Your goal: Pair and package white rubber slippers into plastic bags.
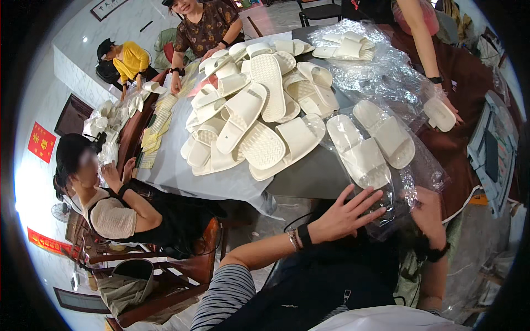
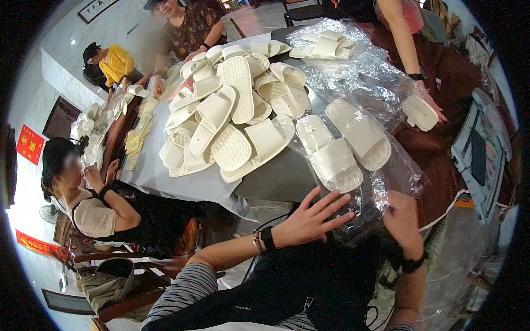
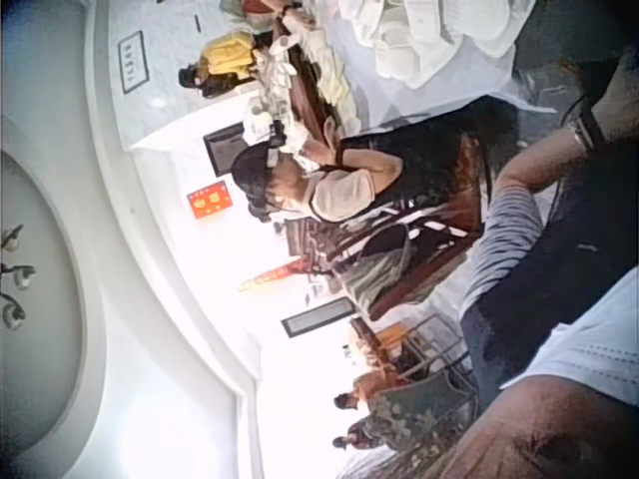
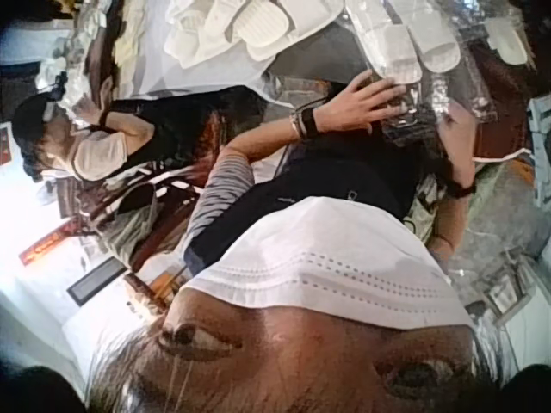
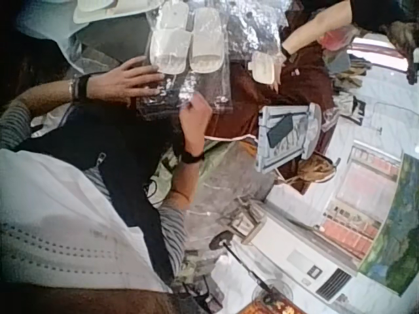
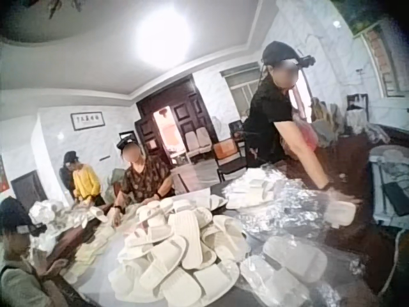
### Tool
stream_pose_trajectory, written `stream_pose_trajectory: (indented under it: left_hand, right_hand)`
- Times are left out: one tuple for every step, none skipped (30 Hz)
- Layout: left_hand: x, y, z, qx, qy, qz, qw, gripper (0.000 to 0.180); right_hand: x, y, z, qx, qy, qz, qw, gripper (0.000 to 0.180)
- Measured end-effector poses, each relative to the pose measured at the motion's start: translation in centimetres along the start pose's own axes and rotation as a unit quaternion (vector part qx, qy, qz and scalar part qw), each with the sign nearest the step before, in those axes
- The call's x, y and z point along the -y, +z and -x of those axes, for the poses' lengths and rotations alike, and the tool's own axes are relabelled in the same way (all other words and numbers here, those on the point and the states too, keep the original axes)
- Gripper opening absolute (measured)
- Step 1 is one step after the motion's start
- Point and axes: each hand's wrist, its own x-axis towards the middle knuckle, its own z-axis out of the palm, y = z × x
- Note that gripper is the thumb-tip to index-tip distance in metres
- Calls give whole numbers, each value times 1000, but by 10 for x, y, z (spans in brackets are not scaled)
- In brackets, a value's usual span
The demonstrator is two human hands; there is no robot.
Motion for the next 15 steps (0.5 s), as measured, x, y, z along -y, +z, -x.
stream_pose_trajectory:
  left_hand:
    - [4,13,1,-1,3,1,1000,101]
    - [6,28,0,-75,8,-42,996,91]
    - [7,41,-4,-150,17,-80,985,81]
    - [8,48,-7,-150,18,-78,985,81]
    - [8,54,-10,-169,12,-70,983,65]
    - [9,59,-13,-188,5,-65,980,50]
    - [10,62,-15,-189,5,-65,980,50]
    - [11,66,-16,-210,2,-41,977,40]
    - [11,65,-17,-231,0,-16,973,29]
    - [11,64,-17,-231,0,-16,973,29]
    - [12,62,-15,-258,-5,26,966,25]
    - [12,57,-14,-285,-8,69,956,21]
    - [13,52,-12,-285,-6,70,956,21]
    - [14,46,-8,-290,-7,83,953,22]
    - [17,40,-2,-295,-14,95,951,23]
  right_hand:
    - [-10,-13,11,-21,4,-30,999,18]
    - [-25,-25,18,-103,-12,-2,995,23]
    - [-37,-37,26,-185,-24,32,982,28]
    - [-42,-47,25,-241,3,47,969,35]
    - [-43,-53,22,-295,30,62,953,42]
    - [-42,-51,19,-307,77,46,948,55]
    - [-39,-49,14,-307,75,46,948,55]
    - [-34,-46,7,-259,91,30,961,59]
    - [-26,-43,0,-211,107,14,971,62]
    - [-23,-38,-7,-198,114,-20,973,58]
    - [-29,-36,-12,-198,112,-20,974,58]
    - [-39,-37,-13,-157,109,-33,981,54]
    - [-55,-37,-13,-116,105,-46,987,51]
    - [-80,-35,-10,-128,114,0,985,44]
    - [-72,-34,-11,-126,113,-2,986,44]
